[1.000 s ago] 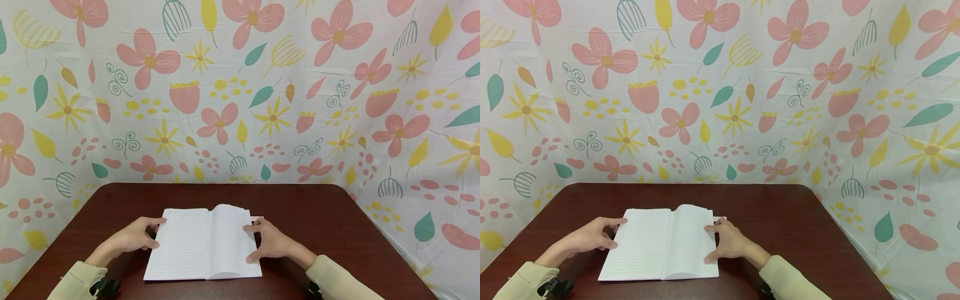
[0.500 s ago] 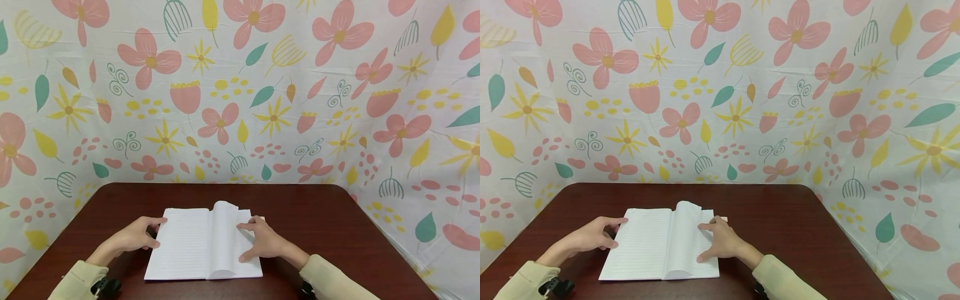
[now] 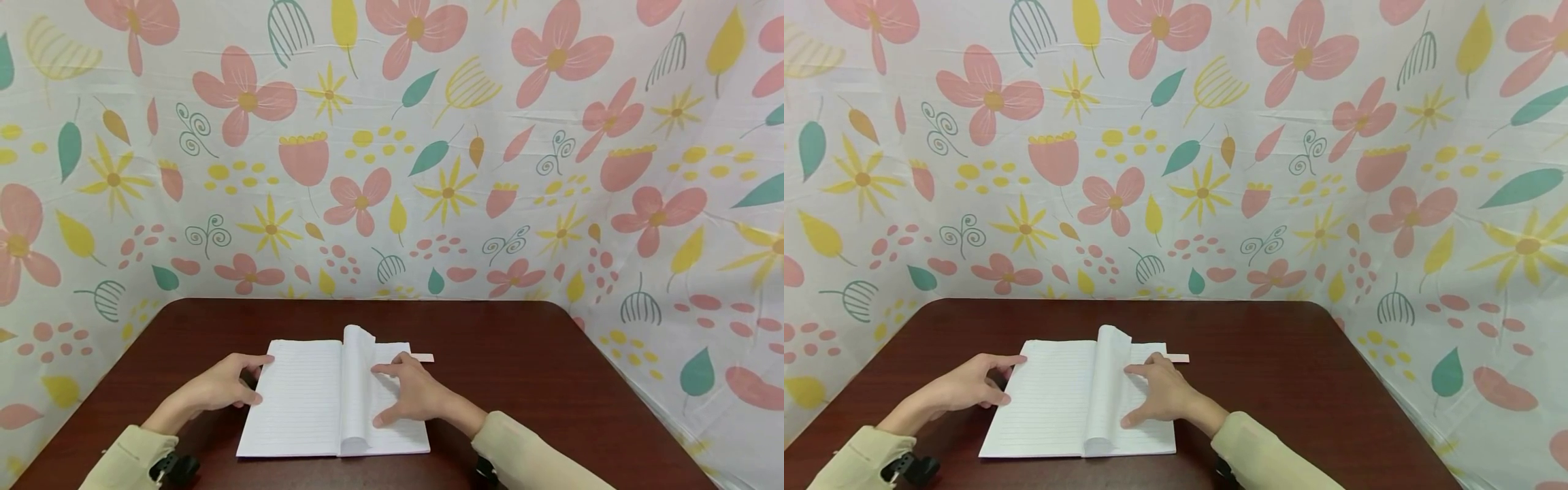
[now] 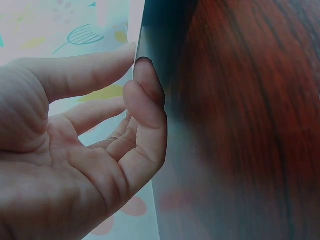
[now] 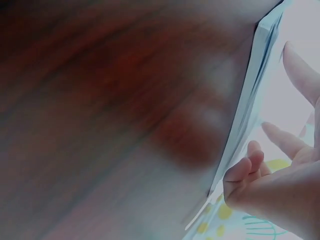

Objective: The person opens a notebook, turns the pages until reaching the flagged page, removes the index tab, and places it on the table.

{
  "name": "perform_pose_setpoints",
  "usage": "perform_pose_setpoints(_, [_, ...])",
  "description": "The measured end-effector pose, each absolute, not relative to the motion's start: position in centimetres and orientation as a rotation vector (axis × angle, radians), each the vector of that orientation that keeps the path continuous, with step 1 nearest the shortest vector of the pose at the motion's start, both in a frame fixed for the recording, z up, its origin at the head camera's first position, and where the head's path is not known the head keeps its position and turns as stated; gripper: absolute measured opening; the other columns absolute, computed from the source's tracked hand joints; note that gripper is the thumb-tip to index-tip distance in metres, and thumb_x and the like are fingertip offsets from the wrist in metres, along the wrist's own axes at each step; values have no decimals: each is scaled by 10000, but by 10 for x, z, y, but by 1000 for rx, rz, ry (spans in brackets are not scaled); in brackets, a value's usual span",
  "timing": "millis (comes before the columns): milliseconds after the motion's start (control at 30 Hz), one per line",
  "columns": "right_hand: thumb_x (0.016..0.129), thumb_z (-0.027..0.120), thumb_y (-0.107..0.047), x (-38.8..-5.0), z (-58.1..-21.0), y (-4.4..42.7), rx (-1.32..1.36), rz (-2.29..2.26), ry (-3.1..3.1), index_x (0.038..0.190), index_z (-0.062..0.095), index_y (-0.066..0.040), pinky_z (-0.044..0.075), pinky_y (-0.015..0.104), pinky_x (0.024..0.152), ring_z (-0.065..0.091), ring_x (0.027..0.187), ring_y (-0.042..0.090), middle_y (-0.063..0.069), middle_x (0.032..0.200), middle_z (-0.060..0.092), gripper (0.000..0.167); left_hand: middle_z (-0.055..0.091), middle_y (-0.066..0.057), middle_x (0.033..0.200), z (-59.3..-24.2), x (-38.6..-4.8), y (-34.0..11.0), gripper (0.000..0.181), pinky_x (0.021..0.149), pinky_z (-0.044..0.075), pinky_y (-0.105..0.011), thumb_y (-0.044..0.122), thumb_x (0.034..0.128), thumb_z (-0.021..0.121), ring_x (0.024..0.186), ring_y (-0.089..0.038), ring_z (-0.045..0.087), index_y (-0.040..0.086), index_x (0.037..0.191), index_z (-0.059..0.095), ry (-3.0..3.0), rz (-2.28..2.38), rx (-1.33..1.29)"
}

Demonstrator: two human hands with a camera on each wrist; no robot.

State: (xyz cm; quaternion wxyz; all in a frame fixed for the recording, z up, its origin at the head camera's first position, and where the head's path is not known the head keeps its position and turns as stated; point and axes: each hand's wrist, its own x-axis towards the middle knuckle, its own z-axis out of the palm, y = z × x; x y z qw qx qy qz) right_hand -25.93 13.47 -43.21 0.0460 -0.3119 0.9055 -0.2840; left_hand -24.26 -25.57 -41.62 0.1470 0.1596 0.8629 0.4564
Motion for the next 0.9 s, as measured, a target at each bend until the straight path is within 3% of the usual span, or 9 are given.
perform_pose_setpoints(467, [756,962,-411,-257,-424,111,-857,-939,2688,1476,634,-146,462,367,867,495,1120,263,81,1158,540,835,485,-154,1014,-414,-242,-254,754,564,467,-306,-85,854,785,531,-172,443,-154,1517,433,2489,1318,447])
perform_pose_setpoints(767, [911,838,-385,-261,-421,101,-904,-1054,2541,1536,566,-128,453,403,958,523,1200,276,101,1239,590,728,473,-145,1012,-415,-243,-255,743,559,454,-300,-104,857,771,527,-187,428,-173,1510,422,2492,1327,455])
perform_pose_setpoints(900, [948,804,-357,-261,-419,98,-946,-1098,2488,1548,542,-101,467,351,887,567,1085,266,77,1240,635,703,472,-143,1004,-414,-242,-254,742,558,450,-301,-100,857,770,524,-184,423,-172,1509,424,2493,1325,452])
